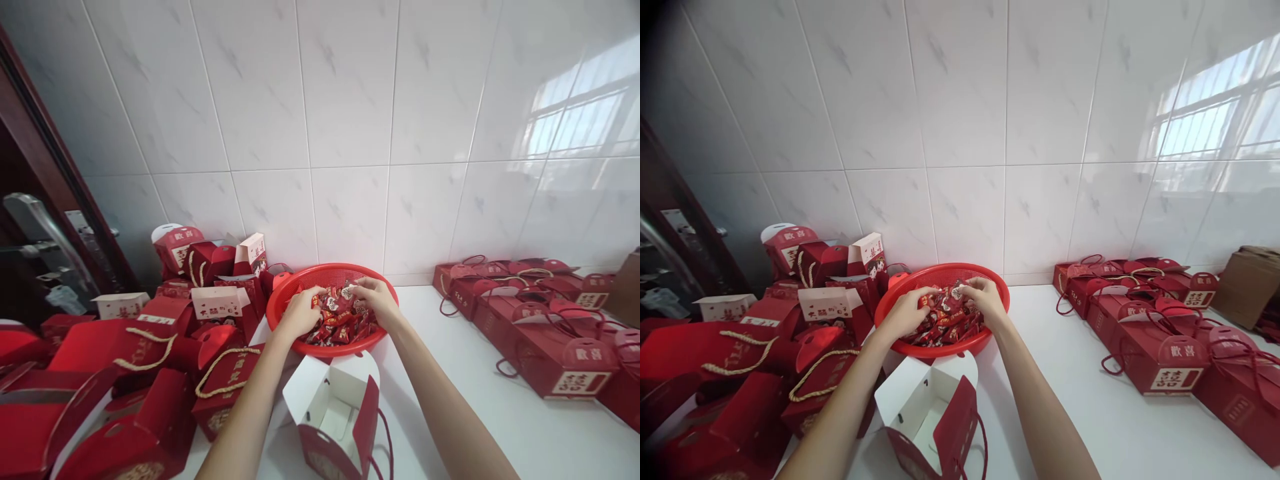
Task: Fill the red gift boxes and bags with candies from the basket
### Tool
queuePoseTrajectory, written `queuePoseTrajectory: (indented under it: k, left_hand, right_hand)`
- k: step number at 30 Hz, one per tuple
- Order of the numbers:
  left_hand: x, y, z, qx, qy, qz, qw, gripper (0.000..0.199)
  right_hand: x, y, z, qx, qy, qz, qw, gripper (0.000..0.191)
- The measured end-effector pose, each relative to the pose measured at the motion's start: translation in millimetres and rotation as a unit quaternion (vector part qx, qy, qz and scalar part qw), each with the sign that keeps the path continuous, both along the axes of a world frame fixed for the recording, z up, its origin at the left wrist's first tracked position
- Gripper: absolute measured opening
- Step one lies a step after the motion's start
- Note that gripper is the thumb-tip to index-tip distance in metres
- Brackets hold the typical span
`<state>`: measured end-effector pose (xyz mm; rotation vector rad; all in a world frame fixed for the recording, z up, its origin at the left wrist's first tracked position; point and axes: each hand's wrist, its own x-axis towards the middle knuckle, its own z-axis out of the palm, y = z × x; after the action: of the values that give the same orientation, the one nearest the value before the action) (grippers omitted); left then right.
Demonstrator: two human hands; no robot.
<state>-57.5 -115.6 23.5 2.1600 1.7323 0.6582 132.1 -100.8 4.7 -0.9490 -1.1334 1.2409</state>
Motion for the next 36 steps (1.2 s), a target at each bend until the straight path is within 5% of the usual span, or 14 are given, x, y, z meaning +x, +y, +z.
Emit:
queuePoseTrajectory:
  k: [4, 14, 22, 32, 36]
  left_hand:
    - [-0.5, -0.1, -5.6, -0.03, 0.109, 0.03, 0.993, 0.049]
    - [5.7, 5.2, -12.1, -0.108, 0.196, -0.122, 0.967, 0.067]
    - [26.2, -2.1, -1.2, -0.126, 0.305, -0.109, 0.938, 0.068]
    - [24.0, 4.8, -4.3, -0.07, 0.283, -0.127, 0.948, 0.041]
    - [19.5, 7.8, -5.9, -0.067, 0.249, -0.122, 0.958, 0.046]
  right_hand:
    - [2.4, 0.9, 0.3, -0.021, 0.031, -0.009, 0.999, 0.026]
    - [3.2, 7.1, -3.5, -0.037, 0.094, -0.019, 0.995, 0.024]
    - [1.6, 2.8, -0.4, -0.027, 0.088, -0.006, 0.996, 0.023]
    - [0.3, -2.5, 2.8, -0.027, 0.086, -0.004, 0.996, 0.022]
    - [-0.3, -5.1, 4.1, -0.025, 0.091, -0.003, 0.996, 0.022]
